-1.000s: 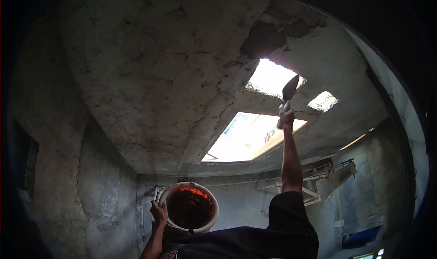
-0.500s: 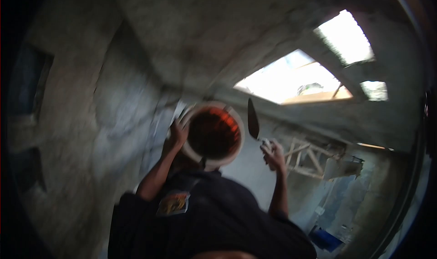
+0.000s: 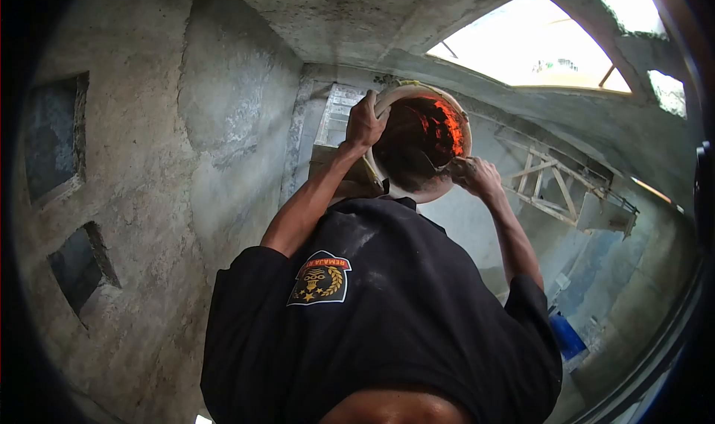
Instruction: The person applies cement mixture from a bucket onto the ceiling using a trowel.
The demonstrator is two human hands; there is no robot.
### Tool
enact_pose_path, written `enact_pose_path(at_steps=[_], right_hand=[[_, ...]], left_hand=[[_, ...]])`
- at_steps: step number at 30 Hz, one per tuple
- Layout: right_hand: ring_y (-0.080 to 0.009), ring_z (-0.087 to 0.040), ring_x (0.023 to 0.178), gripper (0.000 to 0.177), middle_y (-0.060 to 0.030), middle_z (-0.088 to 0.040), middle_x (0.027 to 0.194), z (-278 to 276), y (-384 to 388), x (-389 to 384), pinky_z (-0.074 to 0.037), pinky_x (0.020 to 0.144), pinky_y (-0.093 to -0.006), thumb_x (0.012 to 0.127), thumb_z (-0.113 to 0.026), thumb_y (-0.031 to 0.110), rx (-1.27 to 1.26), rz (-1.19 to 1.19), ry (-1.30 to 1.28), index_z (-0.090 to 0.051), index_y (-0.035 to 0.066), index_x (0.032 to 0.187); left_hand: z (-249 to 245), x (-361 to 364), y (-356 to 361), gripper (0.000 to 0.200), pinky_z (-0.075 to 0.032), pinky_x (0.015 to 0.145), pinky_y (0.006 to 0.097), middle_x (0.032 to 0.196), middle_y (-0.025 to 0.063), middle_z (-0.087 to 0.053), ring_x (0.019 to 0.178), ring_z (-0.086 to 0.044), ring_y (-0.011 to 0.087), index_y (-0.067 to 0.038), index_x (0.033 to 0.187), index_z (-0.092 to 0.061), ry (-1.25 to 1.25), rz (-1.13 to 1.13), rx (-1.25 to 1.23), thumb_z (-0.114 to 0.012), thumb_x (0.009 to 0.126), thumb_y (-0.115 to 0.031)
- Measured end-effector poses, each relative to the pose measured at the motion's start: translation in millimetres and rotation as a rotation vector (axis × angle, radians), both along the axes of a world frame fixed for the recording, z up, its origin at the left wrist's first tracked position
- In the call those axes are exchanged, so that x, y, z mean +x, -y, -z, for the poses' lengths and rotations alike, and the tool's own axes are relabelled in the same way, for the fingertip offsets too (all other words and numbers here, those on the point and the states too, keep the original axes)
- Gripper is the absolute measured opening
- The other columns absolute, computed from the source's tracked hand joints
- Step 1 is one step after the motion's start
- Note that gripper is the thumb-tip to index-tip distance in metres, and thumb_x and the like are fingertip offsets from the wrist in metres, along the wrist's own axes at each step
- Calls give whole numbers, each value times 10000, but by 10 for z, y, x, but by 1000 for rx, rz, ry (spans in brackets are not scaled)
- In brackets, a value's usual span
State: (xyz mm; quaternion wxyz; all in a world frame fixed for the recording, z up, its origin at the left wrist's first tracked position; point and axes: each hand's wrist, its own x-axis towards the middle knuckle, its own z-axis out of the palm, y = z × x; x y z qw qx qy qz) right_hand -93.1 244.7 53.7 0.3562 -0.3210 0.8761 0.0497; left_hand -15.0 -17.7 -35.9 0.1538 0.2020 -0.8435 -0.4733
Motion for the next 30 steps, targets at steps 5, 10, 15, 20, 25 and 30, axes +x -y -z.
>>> enact_pose_path(at_steps=[5,10,15,20,25,30], right_hand=[[-276,-601,681,221,-64,-617,763,92,-1,-100,-483,568,-396,656,-630,212,142,-220,-69,-597,195,874],[-258,-616,655,132,-87,-609,686,381,-78,-115,-487,549,-386,726,-580,233,31,-282,5,-632,166,827],[-266,-610,688,165,-108,-597,731,321,35,4,-488,586,-392,759,-554,248,-52,-347,91,-612,179,897],[-291,-602,734,350,-115,-603,763,492,-16,135,-484,640,-393,709,-626,314,-59,-256,174,-569,169,1023],[-299,-599,762,407,-124,-613,801,507,-120,181,-482,669,-393,717,-632,314,-255,-198,219,-552,99,1052],[-283,-615,824,451,-140,-628,895,465,-240,240,-493,711,-360,686,-671,240,-453,-22,343,-546,34,1067]], left_hand=[[-49,-54,-56,281,-443,624,442,750,230,-539,736,-544,406,6,891,-438,-38,86,9,-623,718,-117],[-64,-96,-132,269,-447,605,432,763,222,-556,728,-559,403,-9,898,-458,-45,143,11,-620,720,-129],[-83,-124,-206,259,-439,592,435,754,223,-552,726,-556,406,-5,904,-449,-71,154,7,-606,724,-105],[-93,-127,-215,251,-449,575,441,735,222,-542,696,-553,402,-4,888,-429,-90,146,-23,-599,722,-84],[-46,-123,-163,244,-441,582,450,724,228,-543,695,-544,414,-5,877,-440,-49,37,-6,-605,720,-93],[14,-114,-79,252,-442,581,449,713,235,-553,689,-555,409,2,873,-432,-5,-42,-45,-608,723,-99]])
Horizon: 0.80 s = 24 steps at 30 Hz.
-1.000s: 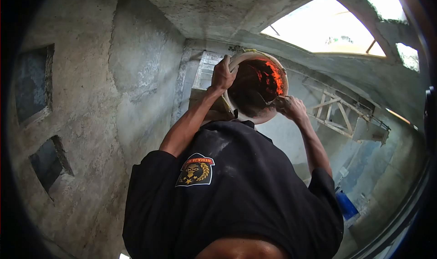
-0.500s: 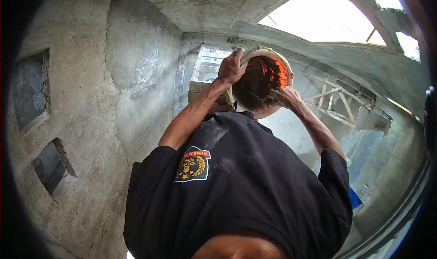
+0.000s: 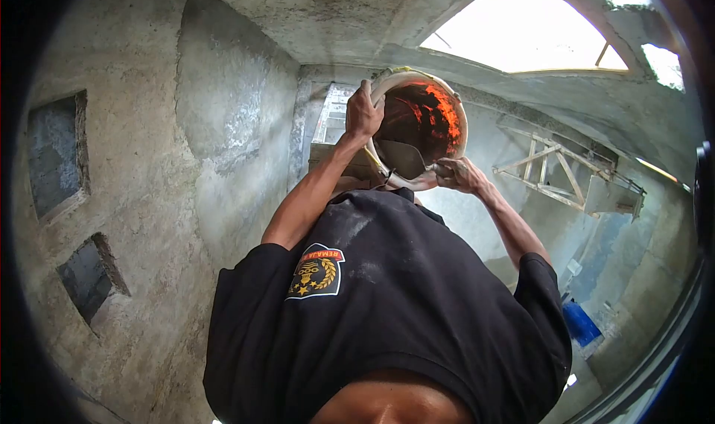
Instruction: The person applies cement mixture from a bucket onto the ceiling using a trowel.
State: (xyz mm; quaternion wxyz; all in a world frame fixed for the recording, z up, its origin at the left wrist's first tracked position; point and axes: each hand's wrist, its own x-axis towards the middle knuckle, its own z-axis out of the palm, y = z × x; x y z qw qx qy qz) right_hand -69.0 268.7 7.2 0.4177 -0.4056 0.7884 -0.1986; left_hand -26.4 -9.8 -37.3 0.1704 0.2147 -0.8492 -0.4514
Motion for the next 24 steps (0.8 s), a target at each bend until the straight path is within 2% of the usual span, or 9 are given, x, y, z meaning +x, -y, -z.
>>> enact_pose_path(at_steps=[3,4,7,9,13,18,21,23,24], right_hand=[[-281,-618,703,396,-137,-629,789,-96,0,21,-496,648,-352,682,-656,234,76,157,89,-572,28,1009],[-219,-588,556,330,-105,-597,645,67,-66,26,-482,547,-320,683,-632,224,77,139,42,-584,10,930],[-142,-525,459,251,-54,-537,545,113,-94,62,-442,446,-283,694,-600,208,146,320,268,-586,-2,832],[-91,-485,410,154,-18,-494,495,74,-103,69,-396,357,-250,711,-551,165,111,433,355,-536,18,668],[-78,-458,414,150,1,-501,526,109,-222,118,-387,369,-241,748,-558,162,-16,631,483,-552,15,718],[-105,-481,450,176,-24,-499,576,-58,-69,-159,-411,396,-261,715,-532,186,-370,829,444,-525,18,769],[-128,-482,463,383,-62,-506,654,-700,309,-682,-405,385,-265,696,-553,320,-757,921,400,-489,6,905],[-132,-491,492,320,-69,-512,679,-1136,488,-1125,-416,409,-259,750,-491,252,-928,1039,241,-480,-2,943],[-139,-508,516,307,-74,-531,740,-1007,325,-1551,-427,419,-265,814,-460,261,-1076,961,173,-471,-1,972]], left_hand=[[-1,-21,9,272,-448,590,446,723,239,-557,710,-560,409,5,880,-430,31,10,-21,-621,718,-103],[-18,-45,6,272,-448,590,446,723,239,-557,710,-560,409,5,880,-430,26,5,-24,-621,718,-103],[-60,-122,-10,259,-451,590,452,723,260,-561,719,-563,418,11,860,-445,63,-4,5,-601,767,-175],[-70,-168,29,281,-451,581,461,707,280,-559,714,-561,430,13,823,-467,111,-49,18,-545,824,-257],[178,-108,130,357,-422,553,490,679,274,-551,699,-534,456,14,784,-496,69,-169,92,-472,861,-333],[416,119,232,346,-423,534,468,678,276,-545,689,-538,451,55,796,-514,-48,-245,-48,-556,811,-288],[338,303,264,389,-415,721,462,849,299,-547,842,-523,454,84,950,-494,28,-248,-85,-609,759,-235],[351,396,275,398,-417,715,468,835,298,-548,834,-525,454,75,960,-490,21,-284,-113,-618,750,-237],[100,411,287,536,-412,781,437,958,296,-549,918,-519,428,93,1094,-464,294,-236,72,-610,771,-309]])
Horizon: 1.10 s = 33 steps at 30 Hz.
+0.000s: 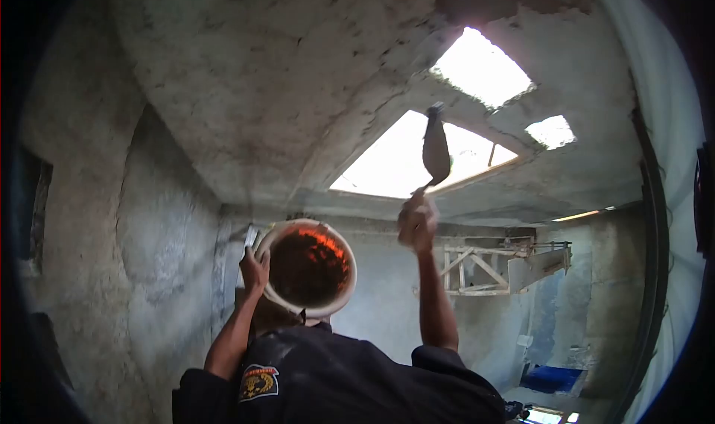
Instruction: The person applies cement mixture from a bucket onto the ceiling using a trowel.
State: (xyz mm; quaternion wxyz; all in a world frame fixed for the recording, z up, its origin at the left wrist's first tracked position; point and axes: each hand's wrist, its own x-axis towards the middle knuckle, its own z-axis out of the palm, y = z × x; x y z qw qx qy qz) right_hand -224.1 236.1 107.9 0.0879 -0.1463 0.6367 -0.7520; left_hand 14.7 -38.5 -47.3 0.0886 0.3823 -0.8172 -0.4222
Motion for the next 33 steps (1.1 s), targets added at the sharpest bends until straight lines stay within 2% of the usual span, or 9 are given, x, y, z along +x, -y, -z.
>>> enact_pose_path(at_steps=[2,3,6,7,12,17,18,20,33], right_hand=[[-141,-501,467,353,-47,-479,570,-640,196,-540,-409,386,-263,879,-415,382,-93,208,-128,-465,41,955],[-134,-447,389,301,-23,-411,481,-1000,196,-824,-373,343,-248,893,-380,368,-34,193,-105,-463,79,900],[-137,-409,368,268,-19,-441,569,-1987,212,-1559,-368,340,-263,889,-365,362,-165,141,-119,-457,110,879],[-168,-447,407,282,-42,-458,620,-2053,207,-2011,-401,379,-290,864,-400,351,-227,475,-213,-469,84,925],[-158,-505,435,314,-47,-481,589,-2876,431,-2285,-408,358,-274,840,-438,336,75,574,-457,-502,41,926],[-216,-573,537,395,-116,-554,732,-3078,531,-2312,-473,475,-332,838,-460,346,504,847,-570,-484,15,1052],[-216,-573,537,395,-116,-554,732,-3057,473,-2448,-473,475,-332,838,-460,346,498,846,-574,-484,15,1052],[-297,-573,692,371,-157,-538,969,-2953,303,-2754,-477,624,-384,832,-441,269,976,1109,-1362,-446,24,1111],[-361,-546,827,442,-172,-507,1009,-2633,231,-3155,-490,654,-432,812,-497,190,1037,1109,-1487,-358,69,1213]], left_hand=[[38,52,-1,609,-408,821,426,1004,311,-534,949,-514,426,129,1122,-434,-16,-14,-10,-612,764,-330],[187,73,-40,363,-427,664,469,778,268,-560,779,-536,448,40,901,-490,-168,-70,-230,-625,751,-262],[226,110,-74,389,-431,672,460,790,275,-562,792,-541,442,47,911,-494,-146,-101,-279,-630,746,-278],[324,121,-71,396,-432,674,458,794,278,-562,796,-542,441,49,913,-494,-132,-116,-307,-632,745,-283],[113,87,-64,417,-431,645,461,768,279,-563,766,-545,449,52,891,-484,-110,-125,-225,-652,727,-293],[-91,42,-7,595,-419,797,433,974,286,-549,926,-531,407,81,1053,-472,72,-112,60,-675,698,-351],[83,59,-26,461,-428,651,464,769,288,-559,769,-542,452,66,915,-480,-80,-119,-121,-660,719,-311],[271,82,-29,470,-428,655,464,776,287,-561,770,-539,455,69,920,-480,-88,-130,-154,-658,719,-318],[431,40,5,546,-418,735,461,877,290,-558,828,-533,437,85,1003,-473,6,-124,-178,-652,712,-341]])
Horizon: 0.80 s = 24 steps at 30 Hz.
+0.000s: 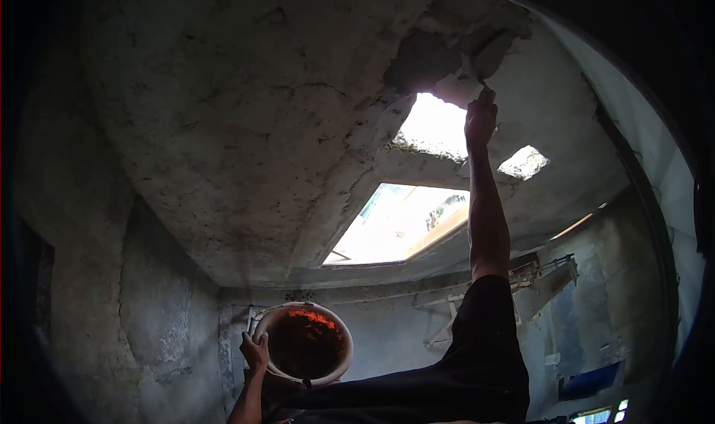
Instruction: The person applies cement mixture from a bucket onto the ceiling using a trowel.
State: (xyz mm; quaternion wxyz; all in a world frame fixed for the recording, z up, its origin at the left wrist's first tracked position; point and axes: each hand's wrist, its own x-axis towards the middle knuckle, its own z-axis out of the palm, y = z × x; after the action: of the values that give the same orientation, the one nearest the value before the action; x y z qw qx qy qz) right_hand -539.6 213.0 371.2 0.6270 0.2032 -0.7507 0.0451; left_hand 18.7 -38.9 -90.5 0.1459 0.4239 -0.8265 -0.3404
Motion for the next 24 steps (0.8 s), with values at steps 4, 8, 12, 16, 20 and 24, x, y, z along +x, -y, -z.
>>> enact_pose_path(at_steps=[4,8,12,16,20,24], right_hand=[[-371,-583,731,484,-183,-517,916,-64,39,197,-510,586,-435,816,-490,208,-117,122,233,-301,83,1243],[-367,-592,633,522,-197,-513,896,-185,13,282,-513,536,-435,811,-493,211,-47,232,289,-252,80,1255],[-361,-599,638,510,-191,-520,888,-241,-38,224,-516,535,-433,801,-509,204,-13,263,323,-271,74,1232],[-358,-603,637,506,-186,-526,863,-297,-63,292,-517,531,-429,795,-517,200,33,302,292,-277,71,1222],[-349,-600,619,510,-194,-527,828,-247,-112,381,-516,509,-413,787,-525,186,66,294,275,-278,61,1215],[-366,-594,664,546,-221,-534,860,-149,-165,308,-510,533,-432,777,-564,207,55,250,313,-305,44,1228]], left_hand=[[15,-14,4,619,-402,787,453,947,290,-548,883,-519,426,95,1075,-450,44,-11,2,-644,713,-368],[82,-19,15,659,-395,803,451,965,288,-545,904,-511,426,97,1114,-431,65,-11,7,-639,715,-385],[52,-22,28,672,-396,807,448,973,285,-546,906,-511,427,96,1127,-425,84,6,23,-640,715,-389],[-137,-22,32,713,-350,903,433,1098,289,-496,1039,-462,409,100,1178,-392,124,-1,200,-669,695,-346],[-238,-12,20,635,-404,786,455,962,279,-547,899,-516,427,89,1087,-447,82,6,122,-651,710,-379],[66,-9,-11,602,-418,761,458,913,281,-558,866,-532,427,89,1057,-458,-23,-18,-127,-666,700,-349]])
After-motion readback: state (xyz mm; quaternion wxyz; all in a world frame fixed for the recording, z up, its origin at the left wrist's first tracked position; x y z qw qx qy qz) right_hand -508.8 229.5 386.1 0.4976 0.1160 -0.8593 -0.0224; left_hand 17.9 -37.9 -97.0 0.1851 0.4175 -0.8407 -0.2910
